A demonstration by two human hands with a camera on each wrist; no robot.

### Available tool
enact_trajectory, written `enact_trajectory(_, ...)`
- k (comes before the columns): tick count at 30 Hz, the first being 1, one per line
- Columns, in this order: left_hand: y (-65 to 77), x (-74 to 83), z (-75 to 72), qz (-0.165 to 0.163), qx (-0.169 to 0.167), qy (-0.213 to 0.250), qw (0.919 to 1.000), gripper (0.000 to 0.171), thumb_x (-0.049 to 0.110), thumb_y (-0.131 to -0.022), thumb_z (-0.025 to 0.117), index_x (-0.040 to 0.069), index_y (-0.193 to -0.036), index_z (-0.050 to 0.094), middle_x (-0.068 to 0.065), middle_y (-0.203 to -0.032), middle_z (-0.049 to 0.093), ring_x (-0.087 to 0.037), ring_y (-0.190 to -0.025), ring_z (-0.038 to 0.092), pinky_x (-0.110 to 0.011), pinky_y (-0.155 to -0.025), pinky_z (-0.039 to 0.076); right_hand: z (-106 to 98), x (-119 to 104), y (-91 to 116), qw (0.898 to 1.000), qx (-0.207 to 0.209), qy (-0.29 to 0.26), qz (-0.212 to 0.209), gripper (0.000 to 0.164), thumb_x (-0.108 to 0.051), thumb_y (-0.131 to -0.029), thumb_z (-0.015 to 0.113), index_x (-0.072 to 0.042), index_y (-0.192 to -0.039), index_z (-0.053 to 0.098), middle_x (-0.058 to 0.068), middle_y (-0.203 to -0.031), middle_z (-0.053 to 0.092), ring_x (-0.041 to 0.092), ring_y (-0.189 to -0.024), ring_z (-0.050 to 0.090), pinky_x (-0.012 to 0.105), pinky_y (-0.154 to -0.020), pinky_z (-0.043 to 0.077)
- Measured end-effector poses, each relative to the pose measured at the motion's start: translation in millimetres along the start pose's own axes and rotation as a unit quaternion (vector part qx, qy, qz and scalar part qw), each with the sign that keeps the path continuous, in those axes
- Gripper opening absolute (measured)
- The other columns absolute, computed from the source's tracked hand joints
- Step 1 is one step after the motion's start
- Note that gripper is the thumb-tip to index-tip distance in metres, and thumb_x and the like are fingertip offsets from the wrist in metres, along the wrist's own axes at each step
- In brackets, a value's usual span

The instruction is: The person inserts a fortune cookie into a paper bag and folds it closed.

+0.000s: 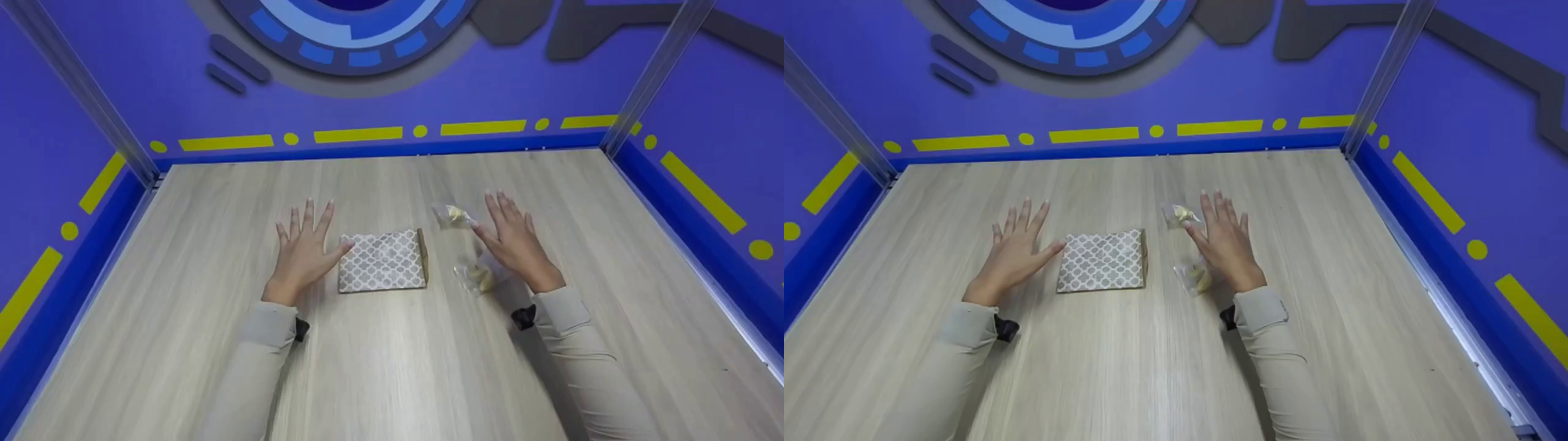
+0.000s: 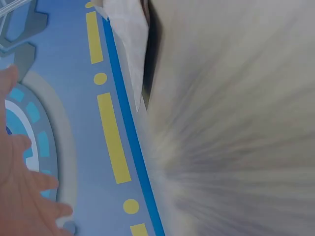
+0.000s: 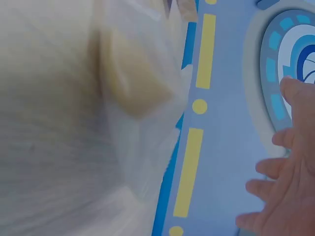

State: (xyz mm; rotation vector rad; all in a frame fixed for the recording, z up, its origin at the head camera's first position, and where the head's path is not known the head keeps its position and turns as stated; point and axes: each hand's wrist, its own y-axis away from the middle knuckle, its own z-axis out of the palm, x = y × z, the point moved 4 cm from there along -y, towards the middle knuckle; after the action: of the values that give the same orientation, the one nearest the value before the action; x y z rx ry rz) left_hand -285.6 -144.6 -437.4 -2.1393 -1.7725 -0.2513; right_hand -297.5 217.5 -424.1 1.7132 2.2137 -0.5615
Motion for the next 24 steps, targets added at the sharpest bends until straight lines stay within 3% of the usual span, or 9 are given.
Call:
enact_trajectory(5, -4.4, 1.8, 3.9, 0.024, -0.053, 0.046, 0.9973, 0.086, 0.067, -0.09, 0.043, 0.023, -0.156, 0.008, -0.011, -0.162, -0.002, -0.035, -0.148, -0.006, -0.059, -0.116, -0.005, 4.9, -13.4, -1.3, 0.998, -0.041, -0.028, -0.043, 0.071, -0.046, -0.1, 0.043, -0.009, -0.154, 0.016, 0.015, -0.161, 0.011, 0.035, -0.148, 0.011, 0.059, -0.116, 0.002)
enact_trajectory(10, -9.1, 8.8, 14.1, 0.053, -0.114, 0.063, 0.9901, 0.087, 0.065, -0.091, 0.045, 0.023, -0.156, 0.006, -0.007, -0.162, -0.003, -0.029, -0.149, -0.006, -0.052, -0.118, -0.004, 15.4, -29.0, -1.9, 0.99, -0.1, -0.045, -0.086, 0.069, -0.043, -0.1, 0.045, -0.01, -0.154, 0.017, 0.013, -0.161, 0.013, 0.033, -0.148, 0.012, 0.054, -0.118, 0.006)
enact_trajectory(18, -17.0, 26.0, 34.1, 0.111, -0.171, 0.051, 0.9776, 0.086, 0.058, -0.091, 0.052, 0.019, -0.155, 0.012, -0.009, -0.162, 0.008, -0.029, -0.15, 0.005, -0.052, -0.119, 0.005, 33.1, -48.8, -5.0, 0.979, -0.157, -0.055, -0.121, 0.067, -0.044, -0.1, 0.046, -0.02, -0.155, 0.016, 0.004, -0.162, 0.012, 0.031, -0.148, 0.015, 0.05, -0.118, 0.016)
enact_trajectory(24, -22.0, 38.1, 43.1, 0.116, -0.2, 0.044, 0.9718, 0.087, 0.059, -0.089, 0.054, 0.021, -0.155, 0.012, -0.006, -0.162, 0.011, -0.026, -0.15, 0.007, -0.049, -0.12, 0.005, 43.7, -57.2, -8.5, 0.971, -0.197, -0.06, -0.118, 0.064, -0.039, -0.1, 0.047, -0.022, -0.154, 0.018, 0.003, -0.161, 0.014, 0.026, -0.148, 0.014, 0.049, -0.118, 0.016)
